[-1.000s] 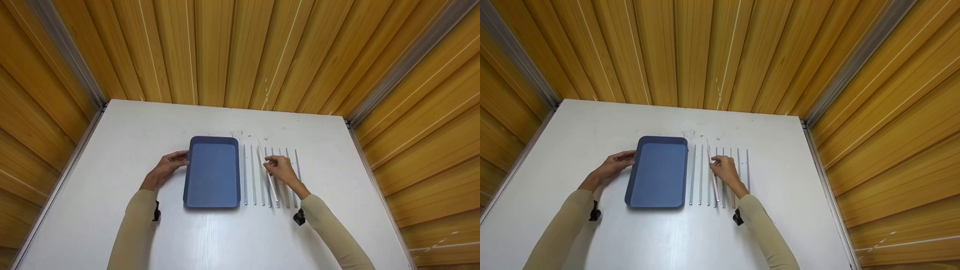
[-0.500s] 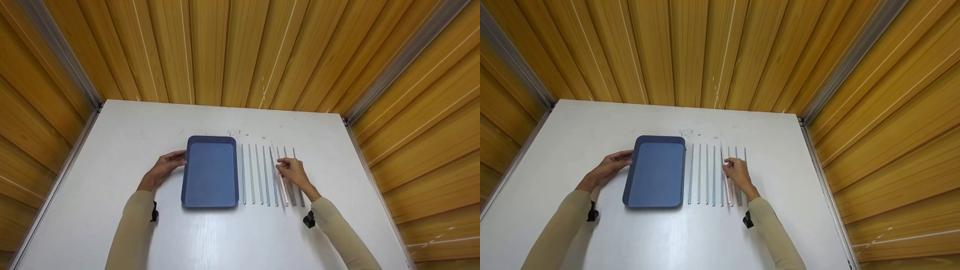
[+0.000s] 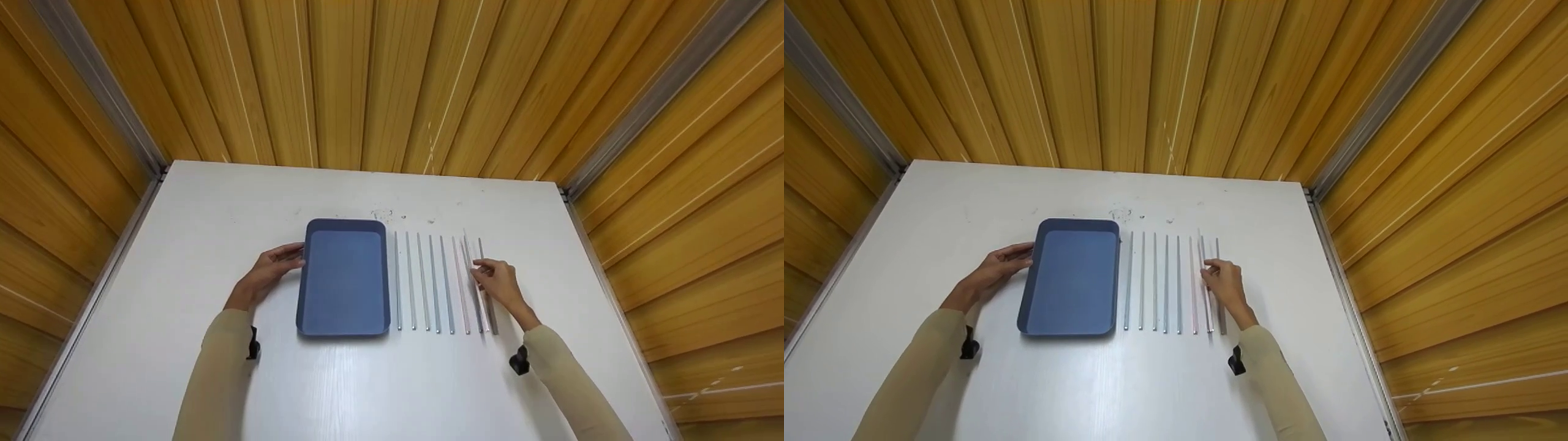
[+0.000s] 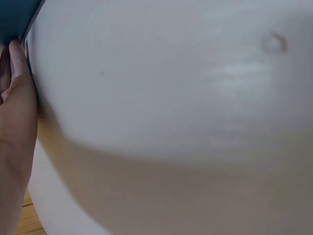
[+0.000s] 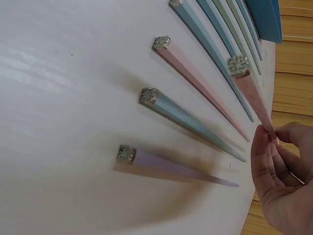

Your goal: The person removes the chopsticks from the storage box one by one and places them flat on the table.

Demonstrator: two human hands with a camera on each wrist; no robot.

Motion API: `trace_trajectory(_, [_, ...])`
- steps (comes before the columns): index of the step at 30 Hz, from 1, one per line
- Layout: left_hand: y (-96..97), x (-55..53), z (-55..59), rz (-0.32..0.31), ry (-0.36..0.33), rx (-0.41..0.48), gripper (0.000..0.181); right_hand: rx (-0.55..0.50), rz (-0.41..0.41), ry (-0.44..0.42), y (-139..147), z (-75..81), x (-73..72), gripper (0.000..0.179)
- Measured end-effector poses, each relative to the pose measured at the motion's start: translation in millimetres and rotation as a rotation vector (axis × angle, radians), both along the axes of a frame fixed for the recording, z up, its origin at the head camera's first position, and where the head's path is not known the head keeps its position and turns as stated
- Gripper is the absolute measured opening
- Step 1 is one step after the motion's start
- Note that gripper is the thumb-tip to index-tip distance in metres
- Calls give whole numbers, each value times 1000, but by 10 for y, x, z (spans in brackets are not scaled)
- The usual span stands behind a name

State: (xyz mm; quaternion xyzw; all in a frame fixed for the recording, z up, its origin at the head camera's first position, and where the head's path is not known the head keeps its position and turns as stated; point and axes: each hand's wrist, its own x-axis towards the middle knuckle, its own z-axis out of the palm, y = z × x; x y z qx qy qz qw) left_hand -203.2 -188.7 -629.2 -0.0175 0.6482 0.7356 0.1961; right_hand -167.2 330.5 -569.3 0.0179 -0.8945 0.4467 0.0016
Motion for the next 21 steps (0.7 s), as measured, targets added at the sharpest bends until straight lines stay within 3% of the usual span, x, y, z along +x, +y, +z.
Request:
trace_trajectory(12, [-19,12,10,5,9,10,63,-17,-79,94,305,-224,16,24])
trace_trajectory(21, [9,3,-8,20,21,8,62,18,-136,77,563,-330,23,24])
